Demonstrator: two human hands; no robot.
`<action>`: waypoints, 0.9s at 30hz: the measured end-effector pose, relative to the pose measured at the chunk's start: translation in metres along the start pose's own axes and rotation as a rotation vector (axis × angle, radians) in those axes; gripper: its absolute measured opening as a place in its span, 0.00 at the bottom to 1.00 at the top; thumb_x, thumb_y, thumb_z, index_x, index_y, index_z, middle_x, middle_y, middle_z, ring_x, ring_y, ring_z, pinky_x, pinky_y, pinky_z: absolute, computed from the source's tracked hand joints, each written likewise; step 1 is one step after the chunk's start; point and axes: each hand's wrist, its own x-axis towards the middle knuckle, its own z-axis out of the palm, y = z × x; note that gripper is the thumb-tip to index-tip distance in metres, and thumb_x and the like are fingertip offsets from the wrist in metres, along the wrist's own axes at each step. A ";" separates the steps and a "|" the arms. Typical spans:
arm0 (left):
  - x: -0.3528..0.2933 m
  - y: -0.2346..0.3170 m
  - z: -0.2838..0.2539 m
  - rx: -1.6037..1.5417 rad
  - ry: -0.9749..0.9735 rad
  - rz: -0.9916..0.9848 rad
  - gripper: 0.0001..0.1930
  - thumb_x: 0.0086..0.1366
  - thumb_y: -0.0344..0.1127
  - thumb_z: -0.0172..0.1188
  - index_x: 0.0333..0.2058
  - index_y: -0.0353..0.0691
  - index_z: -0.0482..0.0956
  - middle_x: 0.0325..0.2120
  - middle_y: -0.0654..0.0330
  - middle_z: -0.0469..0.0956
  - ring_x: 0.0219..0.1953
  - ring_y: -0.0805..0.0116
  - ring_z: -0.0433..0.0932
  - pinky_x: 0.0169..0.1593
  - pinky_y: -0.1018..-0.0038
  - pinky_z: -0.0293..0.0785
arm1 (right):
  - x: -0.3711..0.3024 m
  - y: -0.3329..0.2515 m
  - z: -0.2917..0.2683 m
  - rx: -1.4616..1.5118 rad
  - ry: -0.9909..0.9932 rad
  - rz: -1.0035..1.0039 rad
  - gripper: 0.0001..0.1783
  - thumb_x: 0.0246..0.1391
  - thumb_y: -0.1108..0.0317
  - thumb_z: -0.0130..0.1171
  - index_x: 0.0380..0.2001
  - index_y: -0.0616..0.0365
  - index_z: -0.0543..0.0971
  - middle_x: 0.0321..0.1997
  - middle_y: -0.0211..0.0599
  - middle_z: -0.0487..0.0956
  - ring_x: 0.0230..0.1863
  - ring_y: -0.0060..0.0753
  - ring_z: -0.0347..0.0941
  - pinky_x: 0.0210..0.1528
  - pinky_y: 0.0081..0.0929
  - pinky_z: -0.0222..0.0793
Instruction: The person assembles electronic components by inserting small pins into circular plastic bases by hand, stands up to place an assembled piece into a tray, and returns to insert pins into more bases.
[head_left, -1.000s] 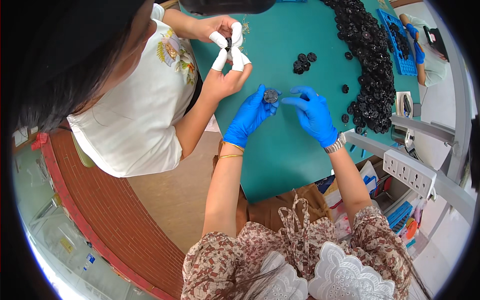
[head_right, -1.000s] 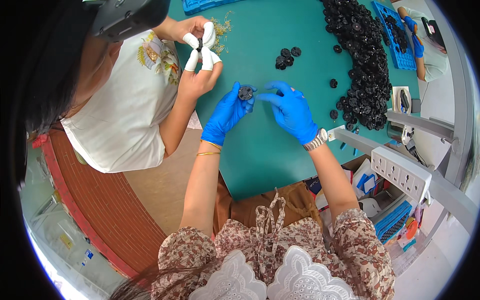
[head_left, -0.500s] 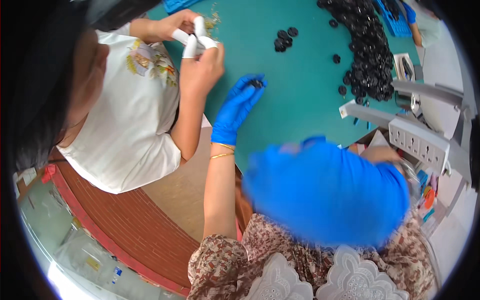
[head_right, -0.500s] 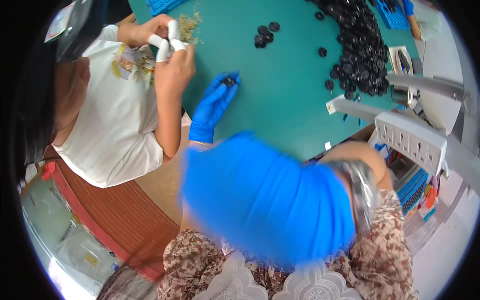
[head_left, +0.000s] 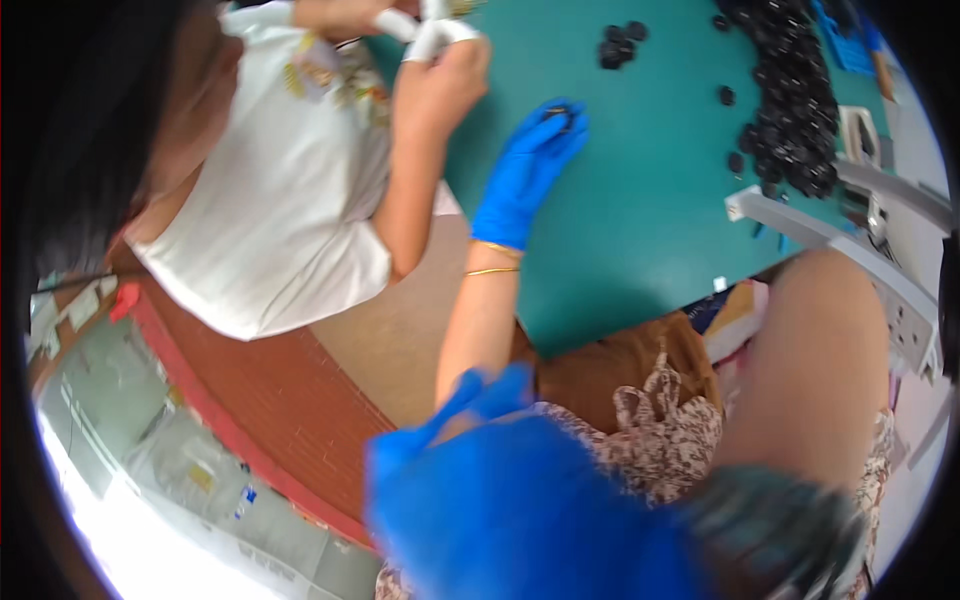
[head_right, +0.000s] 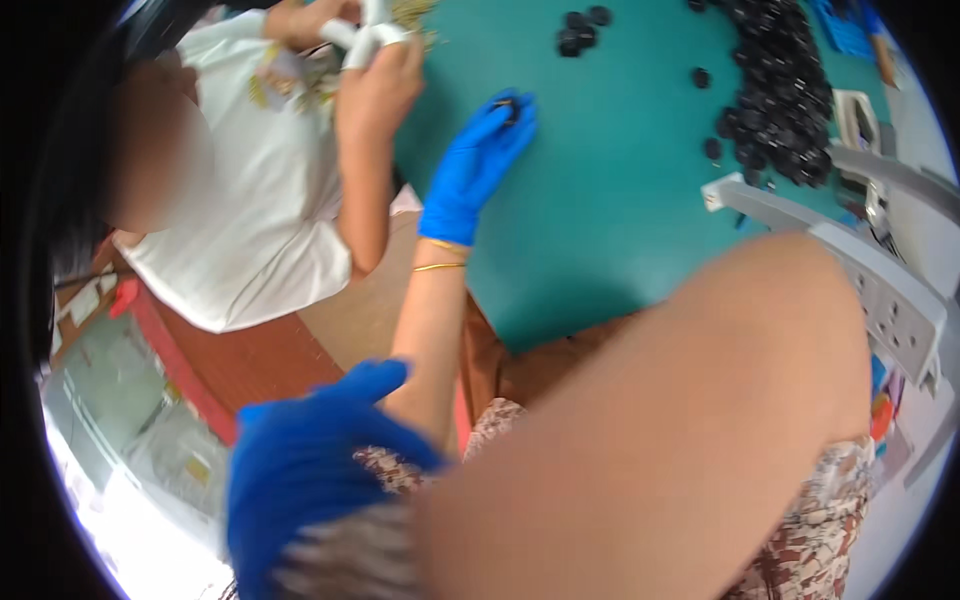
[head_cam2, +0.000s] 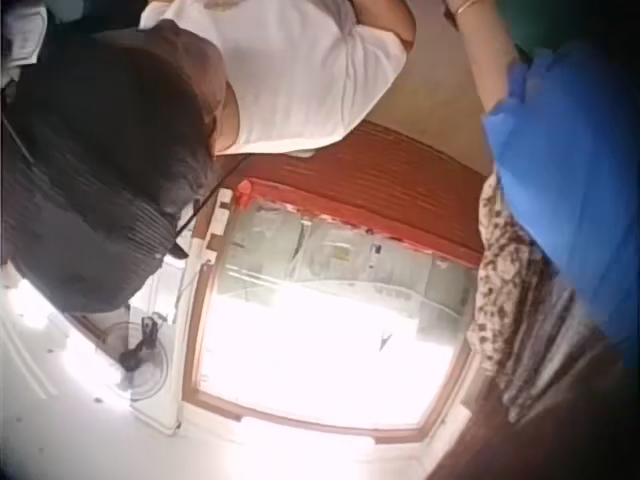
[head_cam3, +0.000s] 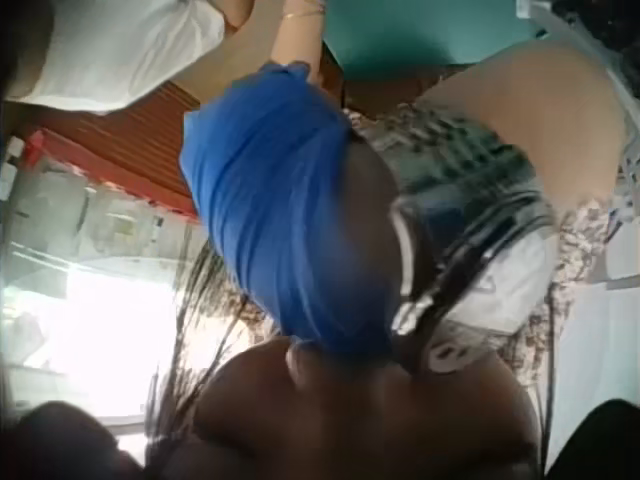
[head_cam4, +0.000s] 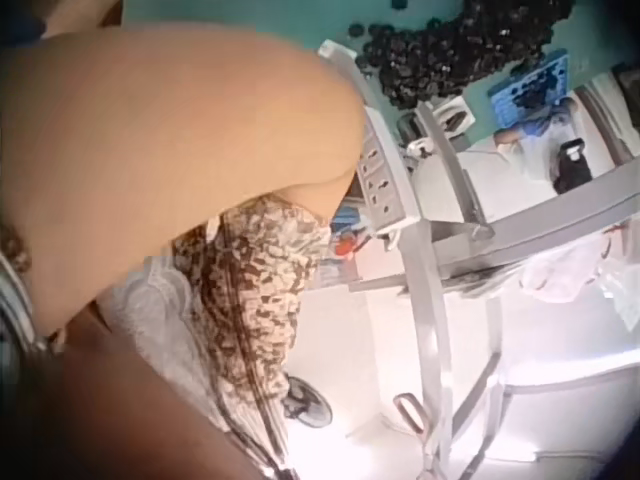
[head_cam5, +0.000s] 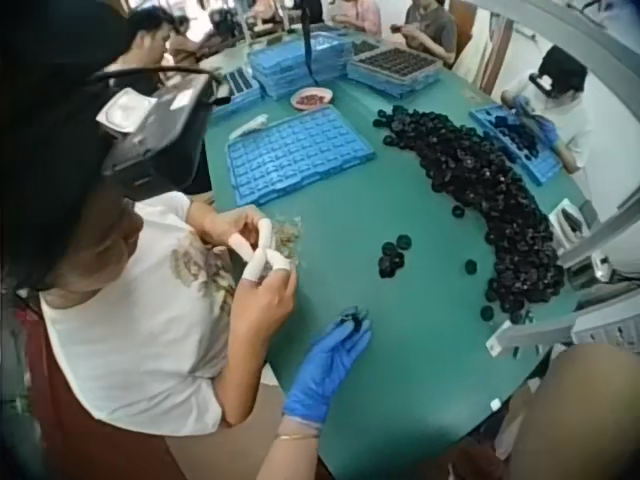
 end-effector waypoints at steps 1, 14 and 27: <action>-0.001 -0.001 0.002 -0.080 0.002 -0.023 0.14 0.61 0.30 0.52 0.45 0.34 0.69 0.43 0.52 0.71 0.48 0.59 0.70 0.56 0.66 0.66 | -0.002 0.001 0.001 -0.001 -0.002 -0.022 0.09 0.47 0.65 0.54 0.30 0.58 0.76 0.29 0.39 0.75 0.32 0.34 0.73 0.31 0.29 0.70; 0.002 0.011 0.023 -0.343 -0.180 -0.024 0.24 0.65 0.38 0.44 0.55 0.30 0.58 0.55 0.43 0.59 0.60 0.49 0.56 0.61 0.57 0.55 | -0.001 0.010 0.017 -0.072 0.018 0.013 0.10 0.48 0.65 0.54 0.31 0.59 0.77 0.29 0.41 0.76 0.31 0.31 0.73 0.33 0.27 0.70; -0.007 0.008 0.029 0.126 -0.171 0.201 0.30 0.58 0.21 0.49 0.59 0.34 0.52 0.57 0.48 0.57 0.59 0.59 0.58 0.61 0.68 0.58 | 0.006 0.039 0.036 -0.236 0.065 0.064 0.10 0.49 0.65 0.54 0.31 0.60 0.78 0.28 0.42 0.77 0.30 0.29 0.74 0.35 0.25 0.70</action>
